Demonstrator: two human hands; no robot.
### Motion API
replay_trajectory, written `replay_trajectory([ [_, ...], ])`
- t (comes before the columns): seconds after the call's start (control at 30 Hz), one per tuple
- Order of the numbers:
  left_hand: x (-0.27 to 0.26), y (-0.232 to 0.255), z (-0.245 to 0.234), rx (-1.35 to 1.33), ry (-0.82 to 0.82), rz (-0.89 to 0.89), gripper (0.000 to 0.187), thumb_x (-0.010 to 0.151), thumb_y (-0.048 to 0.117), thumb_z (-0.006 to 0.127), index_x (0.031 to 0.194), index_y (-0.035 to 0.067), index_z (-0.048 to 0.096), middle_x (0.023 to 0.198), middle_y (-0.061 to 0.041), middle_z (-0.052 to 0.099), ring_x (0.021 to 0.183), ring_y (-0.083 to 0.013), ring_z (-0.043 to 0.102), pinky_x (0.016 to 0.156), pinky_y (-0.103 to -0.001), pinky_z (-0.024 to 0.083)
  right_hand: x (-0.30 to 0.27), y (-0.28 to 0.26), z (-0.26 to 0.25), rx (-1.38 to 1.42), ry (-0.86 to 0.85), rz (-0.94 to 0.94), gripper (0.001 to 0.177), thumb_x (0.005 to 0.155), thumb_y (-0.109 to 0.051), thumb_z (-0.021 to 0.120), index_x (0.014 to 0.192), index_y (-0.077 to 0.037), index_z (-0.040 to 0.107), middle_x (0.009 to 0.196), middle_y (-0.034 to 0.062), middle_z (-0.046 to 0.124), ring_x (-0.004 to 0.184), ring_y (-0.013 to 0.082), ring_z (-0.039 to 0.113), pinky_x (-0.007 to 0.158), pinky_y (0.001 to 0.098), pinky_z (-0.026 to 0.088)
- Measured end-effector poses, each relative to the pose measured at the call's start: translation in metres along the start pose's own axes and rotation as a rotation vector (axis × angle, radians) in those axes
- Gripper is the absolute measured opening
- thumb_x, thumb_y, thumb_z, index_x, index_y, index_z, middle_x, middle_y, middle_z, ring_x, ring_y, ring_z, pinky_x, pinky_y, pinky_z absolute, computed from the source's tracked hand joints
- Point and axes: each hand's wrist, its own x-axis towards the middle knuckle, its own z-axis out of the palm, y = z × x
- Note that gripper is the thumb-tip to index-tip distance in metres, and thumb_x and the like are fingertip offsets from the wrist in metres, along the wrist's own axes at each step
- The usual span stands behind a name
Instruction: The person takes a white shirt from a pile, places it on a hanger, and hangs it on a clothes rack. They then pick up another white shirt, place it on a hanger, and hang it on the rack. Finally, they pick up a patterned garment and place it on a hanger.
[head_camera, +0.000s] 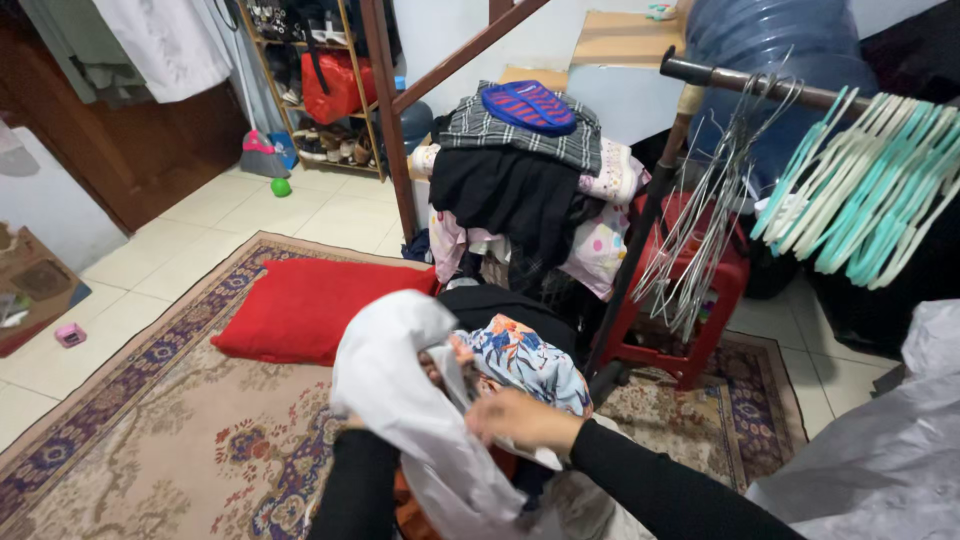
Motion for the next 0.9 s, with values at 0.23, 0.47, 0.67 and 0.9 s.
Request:
replay_trajectory([
  [0.23,-0.002,0.08,0.046,0.209,-0.109,0.187,0.039,0.088,0.034,0.057,0.11,0.004,0.067,0.098,-0.01,0.074,0.083,-0.0213,0.071,0.075,-0.037,0.058,0.025,0.006,-0.03,0.001,0.366,0.196,0.041,0.1,-0.037,0.056,0.13,-0.008,0.062,0.105,0.0055,0.067,0.088,0.0137,0.06,0.076,0.0303,0.049],
  [0.47,-0.036,0.127,0.083,0.456,-0.205,0.315,0.031,0.088,0.026,0.058,0.105,0.003,0.069,0.093,-0.009,0.075,0.08,-0.0196,0.071,0.073,-0.036,0.058,0.018,-0.04,-0.028,0.693,0.062,-0.179,0.051,0.101,-0.04,0.048,0.14,-0.008,0.052,0.123,0.0103,0.067,0.103,0.0196,0.066,0.088,0.0345,0.051],
  [0.67,-0.072,0.069,0.111,0.709,-0.325,0.266,0.025,0.088,0.019,0.06,0.101,0.002,0.071,0.09,-0.008,0.076,0.078,-0.0181,0.071,0.072,-0.034,0.058,-0.051,-0.087,-0.056,0.503,0.174,-0.282,0.056,0.093,-0.02,0.063,0.144,-0.004,0.049,0.137,0.0072,0.063,0.12,0.0151,0.064,0.106,0.0338,0.047],
  [0.9,-0.101,0.015,0.115,0.977,-0.49,0.127,0.019,0.088,0.011,0.061,0.097,0.001,0.073,0.086,-0.007,0.077,0.075,-0.0163,0.071,0.071,-0.032,0.058,-0.171,-0.101,-0.051,0.368,0.515,-0.218,0.04,0.094,-0.011,0.067,0.13,0.006,0.062,0.117,0.011,0.071,0.103,0.017,0.068,0.091,0.0333,0.053],
])
